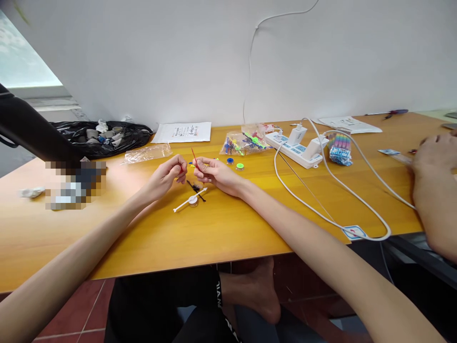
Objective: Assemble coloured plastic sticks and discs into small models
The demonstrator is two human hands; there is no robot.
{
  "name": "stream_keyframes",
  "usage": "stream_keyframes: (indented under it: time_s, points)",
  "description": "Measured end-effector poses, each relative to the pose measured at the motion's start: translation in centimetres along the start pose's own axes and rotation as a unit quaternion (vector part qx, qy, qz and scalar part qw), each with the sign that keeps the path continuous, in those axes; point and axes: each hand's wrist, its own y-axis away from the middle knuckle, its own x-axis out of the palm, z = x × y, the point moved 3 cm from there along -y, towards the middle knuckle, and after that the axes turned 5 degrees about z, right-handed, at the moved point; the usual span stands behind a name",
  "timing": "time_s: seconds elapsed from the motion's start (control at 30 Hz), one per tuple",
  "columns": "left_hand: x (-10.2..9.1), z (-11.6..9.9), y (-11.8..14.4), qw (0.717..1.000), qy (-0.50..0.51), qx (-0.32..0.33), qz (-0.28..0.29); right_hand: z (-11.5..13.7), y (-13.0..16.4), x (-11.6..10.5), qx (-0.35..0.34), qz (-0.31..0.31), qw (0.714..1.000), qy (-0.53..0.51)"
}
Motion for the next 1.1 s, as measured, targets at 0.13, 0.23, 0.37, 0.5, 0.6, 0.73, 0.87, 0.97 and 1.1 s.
stream_keyframes:
  time_s: [0.13, 0.23, 0.37, 0.5, 0.6, 0.73, 0.87, 0.97, 1.1]
  points:
    - [-0.8, 0.3, -0.1, 0.997, -0.009, 0.002, -0.078, 0.5, -0.3, -0.8, -0.109, -0.145, 0.978, 0.104]
    - [-1.4, 0.9, -0.1, 0.989, -0.041, -0.006, -0.139, 1.3, 0.1, -0.6, -0.155, -0.201, 0.924, 0.286]
    - [-2.2, 1.8, 0.0, 0.975, -0.063, -0.029, -0.21, 1.7, 0.5, -0.2, -0.153, -0.179, 0.845, 0.481]
    - [-2.8, 2.5, 0.1, 0.959, -0.06, -0.053, -0.27, 1.4, 0.5, -0.8, -0.148, -0.166, 0.787, 0.576]
    - [-3.0, 2.7, 0.1, 0.957, -0.041, -0.057, -0.281, 1.1, 0.4, -1.5, -0.132, -0.16, 0.747, 0.631]
    - [-2.8, 2.6, 0.0, 0.961, -0.032, -0.05, -0.269, 0.5, 0.1, -2.1, -0.109, -0.121, 0.703, 0.693]
    - [-2.3, 2.4, 0.0, 0.965, -0.052, -0.061, -0.248, 0.0, -0.3, -2.4, -0.095, -0.103, 0.674, 0.725]
    - [-2.1, 2.1, 0.1, 0.966, -0.067, -0.069, -0.242, 0.1, -0.4, -2.3, -0.11, -0.11, 0.656, 0.739]
    - [-2.0, 1.8, 0.1, 0.965, -0.076, -0.064, -0.241, 0.1, -0.1, -1.8, -0.106, -0.115, 0.639, 0.753]
